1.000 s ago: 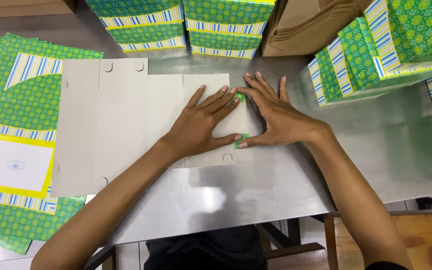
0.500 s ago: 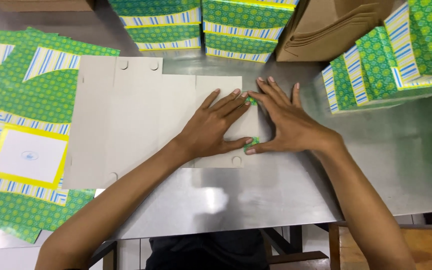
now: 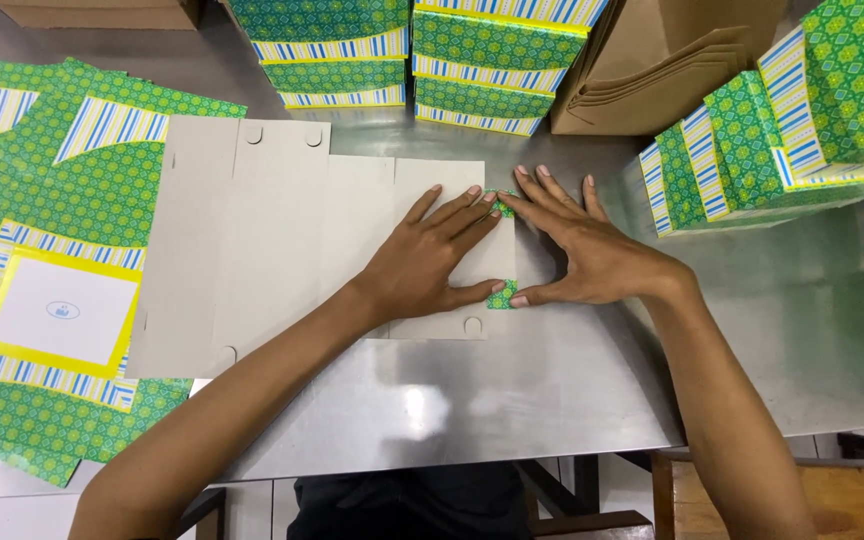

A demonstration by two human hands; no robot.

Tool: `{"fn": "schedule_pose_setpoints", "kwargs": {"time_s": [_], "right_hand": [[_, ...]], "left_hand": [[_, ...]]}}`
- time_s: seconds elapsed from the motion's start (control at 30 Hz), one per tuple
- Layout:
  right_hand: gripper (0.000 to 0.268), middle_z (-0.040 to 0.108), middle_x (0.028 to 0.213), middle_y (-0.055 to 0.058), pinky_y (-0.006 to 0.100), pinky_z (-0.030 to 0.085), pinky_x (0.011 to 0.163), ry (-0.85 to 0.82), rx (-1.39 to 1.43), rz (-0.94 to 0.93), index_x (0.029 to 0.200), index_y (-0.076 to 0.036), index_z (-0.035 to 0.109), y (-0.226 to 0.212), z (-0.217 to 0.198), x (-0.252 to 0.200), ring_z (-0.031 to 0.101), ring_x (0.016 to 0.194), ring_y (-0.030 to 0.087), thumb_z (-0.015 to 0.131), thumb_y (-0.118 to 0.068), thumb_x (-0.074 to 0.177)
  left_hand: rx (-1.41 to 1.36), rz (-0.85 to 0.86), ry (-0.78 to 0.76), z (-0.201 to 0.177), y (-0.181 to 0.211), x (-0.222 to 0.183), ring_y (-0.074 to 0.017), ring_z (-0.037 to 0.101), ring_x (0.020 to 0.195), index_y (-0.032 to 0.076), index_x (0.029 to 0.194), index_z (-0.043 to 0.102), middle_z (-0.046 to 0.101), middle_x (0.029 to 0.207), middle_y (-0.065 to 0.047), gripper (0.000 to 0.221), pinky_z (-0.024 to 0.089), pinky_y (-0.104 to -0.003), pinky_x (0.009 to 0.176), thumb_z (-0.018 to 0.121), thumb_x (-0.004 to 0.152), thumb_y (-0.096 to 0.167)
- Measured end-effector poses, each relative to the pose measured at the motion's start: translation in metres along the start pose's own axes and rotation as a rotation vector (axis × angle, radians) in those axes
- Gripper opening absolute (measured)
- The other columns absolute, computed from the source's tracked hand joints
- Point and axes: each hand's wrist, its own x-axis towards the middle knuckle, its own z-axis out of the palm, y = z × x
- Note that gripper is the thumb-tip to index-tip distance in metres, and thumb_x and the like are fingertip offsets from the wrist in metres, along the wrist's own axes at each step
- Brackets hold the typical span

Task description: The person folds flat cardboard sheets into small boxes. They fold the side flaps inward, tuck the top and bottom flaps into slots, and press the edges to secure the shape. The finished boxes are stacked on the table.

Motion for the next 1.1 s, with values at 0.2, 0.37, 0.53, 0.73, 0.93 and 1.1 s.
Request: {"fn": "schedule_pose_setpoints", "kwargs": {"time_s": [0.2,0.37,0.53,0.73,0.93,1.1], "right_hand": [[0.115,0.003,0.168,0.026,0.066,-0.024,0.111,-0.004,0.002,-0.032,0.160,-0.005,0.026,-0.001,0.002,0.000,-0.007,0.153,0.044,0.089,-0.049,0.074],[0.111,0.002,0.168,0.026,0.069,-0.025,0.108,0.036,-0.018,-0.024,0.161,-0.007,0.022,-0.002,0.009,0.003,-0.008,0.153,0.046,0.084,-0.049,0.079],[0.118,0.003,0.168,0.026,0.071,-0.024,0.108,0.064,-0.100,0.014,0.161,-0.009,0.020,-0.002,0.020,0.007,-0.008,0.153,0.046,0.087,-0.053,0.074],[0.124,0.005,0.166,0.029,0.074,-0.023,0.108,0.107,-0.181,0.058,0.159,-0.007,0.018,-0.010,0.030,0.011,-0.007,0.153,0.049,0.087,-0.060,0.071],[0.121,0.005,0.167,0.029,0.074,-0.021,0.108,0.090,-0.136,0.050,0.159,-0.006,0.020,-0.014,0.020,0.007,-0.006,0.153,0.049,0.089,-0.054,0.071],[0.117,0.008,0.168,0.027,0.073,-0.017,0.111,0.059,-0.079,0.032,0.159,-0.007,0.025,-0.009,0.010,0.003,-0.002,0.153,0.048,0.090,-0.049,0.071]], "left_hand": [[-0.007,0.012,0.011,-0.001,0.001,0.001,-0.0352,0.048,0.142,0.001,0.141,0.057,0.056,0.147,-0.022,0.072,0.025,-0.060,0.121,0.070,0.092,0.052],[-0.010,0.006,-0.005,0.003,-0.002,0.000,-0.0344,0.047,0.144,0.002,0.144,0.056,0.055,0.148,-0.021,0.073,0.022,-0.059,0.122,0.068,0.093,0.053],[-0.015,0.008,0.000,0.002,-0.002,0.000,-0.0348,0.047,0.144,0.002,0.143,0.056,0.055,0.148,-0.021,0.072,0.022,-0.060,0.122,0.068,0.093,0.052],[-0.006,0.007,0.012,0.002,-0.001,-0.001,-0.0349,0.049,0.142,0.003,0.143,0.057,0.057,0.146,-0.021,0.066,0.024,-0.059,0.121,0.067,0.095,0.047],[-0.006,0.009,0.018,0.000,-0.001,0.001,-0.0347,0.049,0.142,0.004,0.143,0.058,0.058,0.146,-0.020,0.066,0.025,-0.059,0.121,0.068,0.094,0.047],[-0.024,0.006,0.010,-0.001,0.000,0.000,-0.0346,0.048,0.142,0.003,0.143,0.057,0.057,0.147,-0.020,0.065,0.024,-0.059,0.121,0.068,0.095,0.047]]}}
